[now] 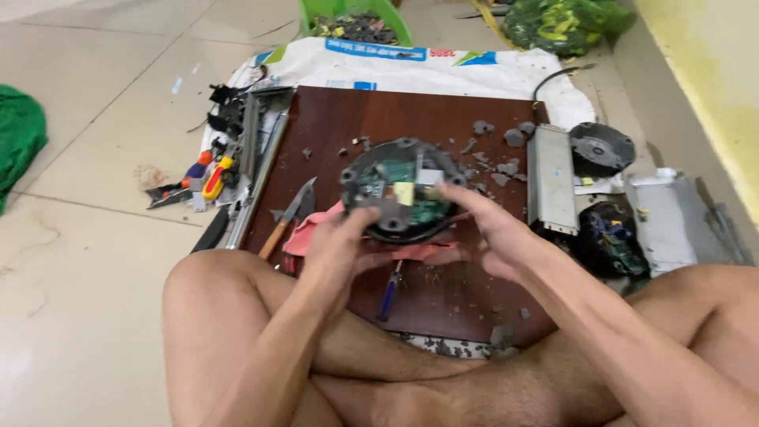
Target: The person is disassembling an electronic component, specifically unscrewing a circuit board from its housing and removing small parts using various tools.
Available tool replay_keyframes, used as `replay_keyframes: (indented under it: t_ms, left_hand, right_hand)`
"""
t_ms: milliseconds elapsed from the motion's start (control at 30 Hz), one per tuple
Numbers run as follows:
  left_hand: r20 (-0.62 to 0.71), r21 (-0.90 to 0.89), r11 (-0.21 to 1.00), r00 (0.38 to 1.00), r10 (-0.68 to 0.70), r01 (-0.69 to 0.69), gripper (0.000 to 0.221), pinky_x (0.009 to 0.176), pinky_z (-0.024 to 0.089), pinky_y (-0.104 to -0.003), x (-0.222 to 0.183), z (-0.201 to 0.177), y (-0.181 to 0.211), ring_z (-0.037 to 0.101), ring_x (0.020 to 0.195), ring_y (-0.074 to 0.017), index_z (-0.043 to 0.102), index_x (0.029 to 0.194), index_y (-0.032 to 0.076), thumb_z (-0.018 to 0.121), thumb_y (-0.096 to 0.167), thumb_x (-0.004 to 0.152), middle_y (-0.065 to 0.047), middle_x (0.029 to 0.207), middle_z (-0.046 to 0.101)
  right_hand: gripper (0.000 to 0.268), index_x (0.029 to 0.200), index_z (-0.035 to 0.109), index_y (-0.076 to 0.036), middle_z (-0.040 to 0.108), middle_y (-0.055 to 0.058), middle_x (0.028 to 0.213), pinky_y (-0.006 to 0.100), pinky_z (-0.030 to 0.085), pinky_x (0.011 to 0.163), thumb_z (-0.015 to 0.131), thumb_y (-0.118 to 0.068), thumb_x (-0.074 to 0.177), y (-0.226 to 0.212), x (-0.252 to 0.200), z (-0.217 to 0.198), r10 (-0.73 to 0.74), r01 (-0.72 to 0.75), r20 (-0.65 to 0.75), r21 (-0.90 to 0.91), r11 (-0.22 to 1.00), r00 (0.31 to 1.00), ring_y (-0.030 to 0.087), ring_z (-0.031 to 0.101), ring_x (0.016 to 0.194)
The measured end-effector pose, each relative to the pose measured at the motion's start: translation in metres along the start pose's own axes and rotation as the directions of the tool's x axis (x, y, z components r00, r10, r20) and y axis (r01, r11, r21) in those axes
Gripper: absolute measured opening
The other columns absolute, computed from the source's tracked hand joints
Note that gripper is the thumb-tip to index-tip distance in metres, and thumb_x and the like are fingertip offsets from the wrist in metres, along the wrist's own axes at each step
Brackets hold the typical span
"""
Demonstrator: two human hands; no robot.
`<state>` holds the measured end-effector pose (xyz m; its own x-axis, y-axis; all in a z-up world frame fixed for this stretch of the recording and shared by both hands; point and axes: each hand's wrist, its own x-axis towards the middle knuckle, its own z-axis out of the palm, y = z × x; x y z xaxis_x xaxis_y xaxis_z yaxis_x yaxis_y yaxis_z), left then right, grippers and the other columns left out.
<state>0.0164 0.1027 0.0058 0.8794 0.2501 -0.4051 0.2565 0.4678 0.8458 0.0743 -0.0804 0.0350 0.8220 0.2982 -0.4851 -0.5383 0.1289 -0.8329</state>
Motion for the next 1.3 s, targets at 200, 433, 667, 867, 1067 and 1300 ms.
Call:
replay_keyframes:
  t_ms: [200, 433, 667, 867, 1067, 1300]
  left_hand:
    - [-0.354, 0.101, 0.995, 0.935, 0.025, 0.011, 0.083, 0.081, 0.067, -0.052, 0.001, -0.063, 0.028, 0.075, 0.101, -0.0423, 0.047, 0.15, -0.011, 0.075, 0.018, 0.076, -0.033, 0.132, 0.059]
    - [-0.387, -0.022, 0.999, 0.922, 0.031, -0.042, 0.07, 0.078, 0.069, -0.051, 0.022, -0.086, 0.011, 0.074, 0.086, -0.0408, 0.046, 0.139, -0.016, 0.072, 0.013, 0.081, -0.03, 0.111, 0.061]
    - [-0.345, 0.194, 0.98, 0.938, 0.023, 0.047, 0.049, 0.064, 0.07, -0.052, 0.074, -0.083, -0.028, 0.076, 0.069, -0.0402, 0.064, 0.12, -0.008, 0.072, 0.016, 0.078, -0.03, 0.093, 0.071]
    - [-0.28, 0.457, 0.881, 0.96, 0.014, 0.121, 0.042, 0.066, 0.055, -0.032, 0.064, -0.052, -0.022, 0.064, 0.078, -0.0216, 0.068, 0.121, 0.0, 0.063, 0.024, 0.088, -0.012, 0.099, 0.072]
    - [-0.35, 0.803, 0.569, 0.914, 0.206, 0.179, 0.055, 0.101, 0.051, -0.053, 0.075, -0.043, -0.045, 0.067, 0.113, -0.0456, 0.064, 0.128, 0.0, 0.062, 0.041, 0.09, -0.025, 0.122, 0.072]
    - [0.061, 0.941, 0.186, 0.679, 0.731, -0.284, 0.035, 0.085, 0.054, -0.045, 0.024, -0.033, -0.072, 0.062, 0.097, -0.0288, 0.057, 0.124, 0.001, 0.067, 0.015, 0.093, -0.015, 0.113, 0.057]
  right_hand:
    - [0.065, 0.149, 0.055, -0.029, 0.065, 0.01, 0.143, 0.058, 0.047, 0.112, 0.039, -0.071, 0.102, 0.077, 0.152, -0.035, -0.232, -0.005, -0.128, -0.883, 0.469, 0.964, 0.039, 0.06, 0.134]
    - [0.047, 0.13, 0.066, -0.015, 0.072, 0.018, 0.122, 0.057, 0.057, 0.102, 0.072, -0.033, 0.087, 0.103, 0.174, -0.021, -0.296, 0.153, 0.145, -0.988, 0.005, 0.944, 0.041, 0.069, 0.123]
    - [0.036, 0.109, 0.065, 0.001, 0.058, 0.015, 0.092, 0.059, 0.071, 0.075, 0.065, -0.023, 0.082, 0.004, 0.077, -0.07, -0.459, 0.443, -0.435, -0.144, 0.885, 0.775, 0.031, 0.068, 0.08]
    - [0.048, 0.138, 0.047, -0.008, 0.054, 0.016, 0.138, 0.06, 0.047, 0.097, 0.035, -0.036, 0.101, -0.032, -0.027, -0.105, -0.262, 0.192, -0.311, -0.237, 0.952, 0.914, 0.032, 0.053, 0.12]
    - [0.016, 0.087, 0.073, 0.001, 0.06, 0.009, 0.072, 0.03, 0.046, 0.058, 0.064, -0.012, 0.091, 0.03, -0.007, -0.187, 0.288, -0.098, 0.101, -0.792, 0.603, 0.952, 0.018, 0.052, 0.063]
    - [0.018, 0.109, 0.068, -0.013, 0.07, -0.002, 0.096, 0.021, 0.052, 0.055, 0.069, -0.005, 0.093, 0.057, -0.008, -0.067, 0.488, 0.04, -0.141, -0.939, -0.341, 0.862, 0.01, 0.052, 0.06]
